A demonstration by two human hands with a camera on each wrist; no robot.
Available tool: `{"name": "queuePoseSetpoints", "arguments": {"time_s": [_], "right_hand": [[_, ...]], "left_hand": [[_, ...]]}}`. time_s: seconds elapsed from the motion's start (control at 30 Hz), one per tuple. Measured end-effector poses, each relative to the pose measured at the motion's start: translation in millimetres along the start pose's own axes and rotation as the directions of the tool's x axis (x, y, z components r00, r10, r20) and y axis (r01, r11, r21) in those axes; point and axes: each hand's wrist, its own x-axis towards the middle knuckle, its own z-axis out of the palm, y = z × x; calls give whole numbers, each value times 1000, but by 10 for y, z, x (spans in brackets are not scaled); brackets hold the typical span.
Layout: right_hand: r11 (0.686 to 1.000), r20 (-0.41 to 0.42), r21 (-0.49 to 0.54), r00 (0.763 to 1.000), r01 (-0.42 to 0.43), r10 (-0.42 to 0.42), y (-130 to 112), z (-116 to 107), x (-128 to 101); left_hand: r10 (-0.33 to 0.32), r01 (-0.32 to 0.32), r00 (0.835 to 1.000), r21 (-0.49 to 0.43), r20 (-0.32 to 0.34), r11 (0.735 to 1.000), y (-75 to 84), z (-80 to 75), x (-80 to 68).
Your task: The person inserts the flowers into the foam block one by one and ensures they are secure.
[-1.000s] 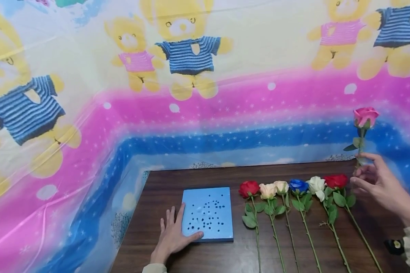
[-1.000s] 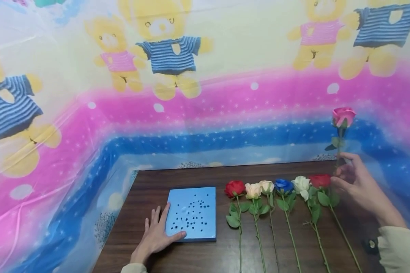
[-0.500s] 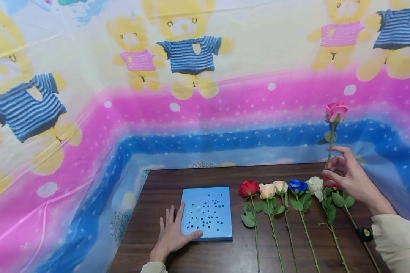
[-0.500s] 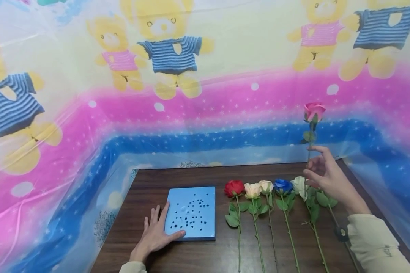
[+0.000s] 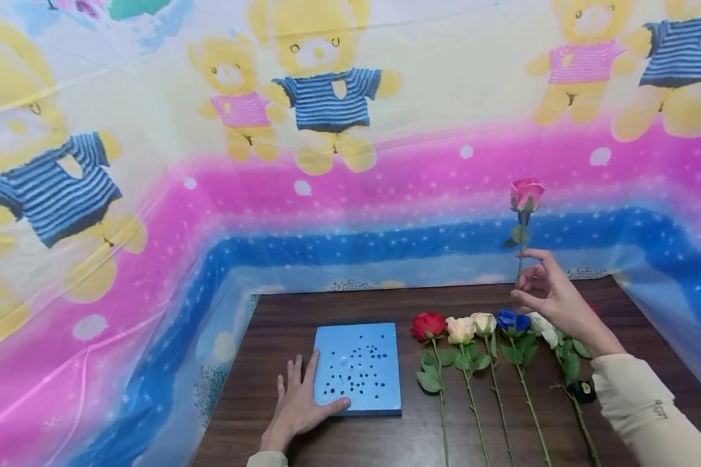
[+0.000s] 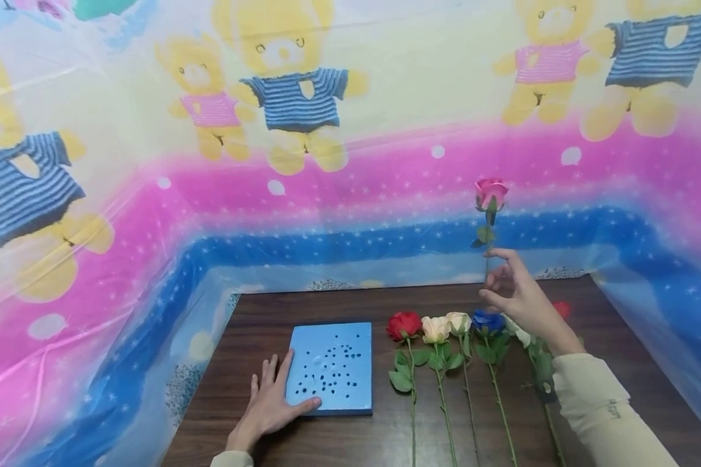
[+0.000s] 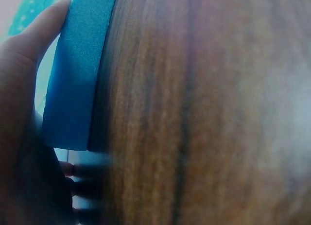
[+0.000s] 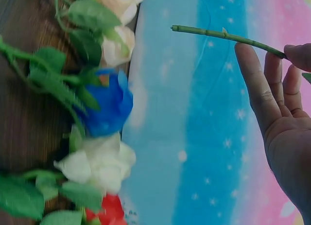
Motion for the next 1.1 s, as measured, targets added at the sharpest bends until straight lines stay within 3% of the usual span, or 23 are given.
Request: {"name": "queuePoseSetpoints", "arguments": {"time_s": [0.2,0.6,1.1], "right_hand": [[998,22,67,1000,-17,15,-10,206,115],[986,85,166,996,20,-35,-16,614,326],[969,176,245,984,-13,-32,-256,1335,603]], "left_hand": [[0,0,1000,-5,-2,1000,8,6,-1],[7,-7,1000,-18,-9,1000,5,-1,-26],[15,-15,1000,-13,-13,1000,-18,-10,-47]]}}
